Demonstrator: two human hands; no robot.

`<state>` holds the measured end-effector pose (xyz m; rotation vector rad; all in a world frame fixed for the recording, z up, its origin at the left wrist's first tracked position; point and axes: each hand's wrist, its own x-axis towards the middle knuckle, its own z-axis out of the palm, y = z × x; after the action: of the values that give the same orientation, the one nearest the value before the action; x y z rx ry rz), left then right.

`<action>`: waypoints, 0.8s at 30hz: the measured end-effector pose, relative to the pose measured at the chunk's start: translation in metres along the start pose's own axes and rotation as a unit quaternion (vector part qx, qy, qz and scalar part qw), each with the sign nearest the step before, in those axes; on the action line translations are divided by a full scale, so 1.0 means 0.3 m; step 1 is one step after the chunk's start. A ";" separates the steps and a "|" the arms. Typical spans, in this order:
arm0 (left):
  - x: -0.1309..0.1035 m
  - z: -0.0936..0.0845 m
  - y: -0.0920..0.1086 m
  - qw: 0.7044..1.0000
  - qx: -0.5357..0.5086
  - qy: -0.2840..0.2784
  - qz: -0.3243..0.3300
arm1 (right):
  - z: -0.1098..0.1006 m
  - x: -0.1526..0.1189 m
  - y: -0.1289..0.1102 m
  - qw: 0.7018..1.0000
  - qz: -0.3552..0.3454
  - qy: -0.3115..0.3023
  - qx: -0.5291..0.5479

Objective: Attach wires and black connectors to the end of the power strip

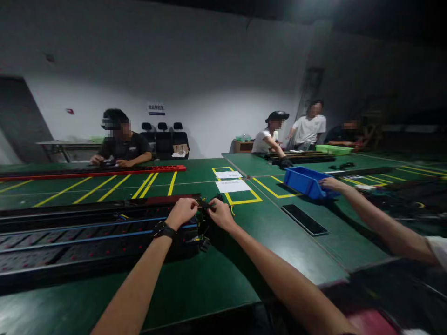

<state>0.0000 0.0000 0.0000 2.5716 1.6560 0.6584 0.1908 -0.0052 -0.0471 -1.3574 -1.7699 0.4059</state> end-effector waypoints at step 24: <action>-0.021 -0.019 0.020 0.999 0.032 -0.018 -0.026 | 0.081 0.017 0.032 0.983 -0.064 -0.105 0.136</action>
<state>0.0008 -0.0094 0.0044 2.5578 1.7533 0.5609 0.1779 0.0084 -0.0660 -1.0321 -1.8810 0.7133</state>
